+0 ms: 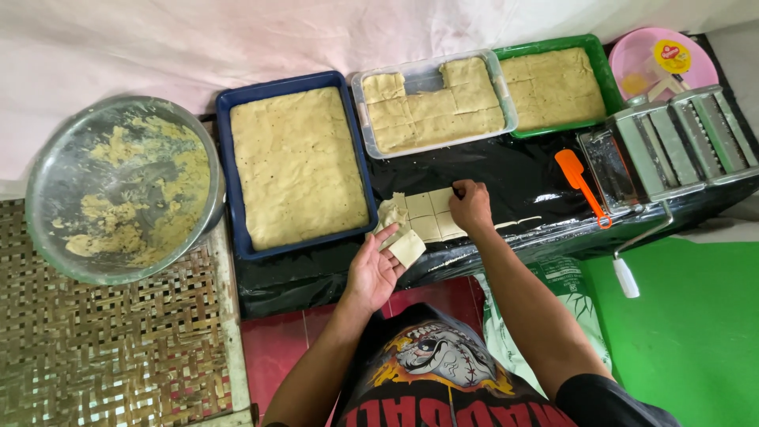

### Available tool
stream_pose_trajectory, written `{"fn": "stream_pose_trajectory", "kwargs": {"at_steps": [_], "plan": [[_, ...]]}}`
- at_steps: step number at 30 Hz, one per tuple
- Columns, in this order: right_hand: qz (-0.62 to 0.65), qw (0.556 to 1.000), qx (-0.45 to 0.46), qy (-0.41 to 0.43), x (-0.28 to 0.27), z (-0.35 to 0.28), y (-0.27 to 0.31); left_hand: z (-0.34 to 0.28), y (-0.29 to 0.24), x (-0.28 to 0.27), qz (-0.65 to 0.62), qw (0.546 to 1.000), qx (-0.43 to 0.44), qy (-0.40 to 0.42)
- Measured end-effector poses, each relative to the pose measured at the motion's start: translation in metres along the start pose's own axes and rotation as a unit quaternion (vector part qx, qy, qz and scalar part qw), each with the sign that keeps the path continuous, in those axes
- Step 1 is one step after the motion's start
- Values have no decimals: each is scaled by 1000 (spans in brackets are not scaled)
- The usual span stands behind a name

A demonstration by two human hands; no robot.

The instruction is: Prepare and fill square dough pieces to create dumplings or pastries.

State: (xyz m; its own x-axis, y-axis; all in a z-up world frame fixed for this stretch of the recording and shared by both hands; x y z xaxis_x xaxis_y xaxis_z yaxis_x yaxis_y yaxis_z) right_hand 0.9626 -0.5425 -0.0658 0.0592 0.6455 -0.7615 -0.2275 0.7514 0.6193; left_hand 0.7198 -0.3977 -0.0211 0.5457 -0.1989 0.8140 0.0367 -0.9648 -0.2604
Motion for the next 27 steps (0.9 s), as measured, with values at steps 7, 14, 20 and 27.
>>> {"fn": "stream_pose_trajectory", "kwargs": {"at_steps": [7,14,20,27], "plan": [[-13,1000,10,13,7,5,-2,3,-1,-2,-4,1000,-5,7],[-24,1000,2,-2,6,6,2,1,-5,1,11,1000,-3,5],[1,994,-105,-25,5,-1,0,0,-9,0,12,1000,-4,4],[2,1000,-7,14,-8,-1,20,-4,-13,2,23,1000,-7,-1]]}}
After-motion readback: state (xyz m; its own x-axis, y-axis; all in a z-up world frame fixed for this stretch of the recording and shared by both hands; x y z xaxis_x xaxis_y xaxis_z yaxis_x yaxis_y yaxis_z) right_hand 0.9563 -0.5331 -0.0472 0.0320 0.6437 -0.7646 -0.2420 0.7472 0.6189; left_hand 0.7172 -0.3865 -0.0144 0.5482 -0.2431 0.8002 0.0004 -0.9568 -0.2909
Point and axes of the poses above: each hand's wrist, its own z-axis towards the middle knuckle, its own x-axis out of the palm, y = z × x, the point moved 5 cm from there along z, towards the middle knuckle, and after that the axes turned 15 degrees about -y, right-handed, at the moved point
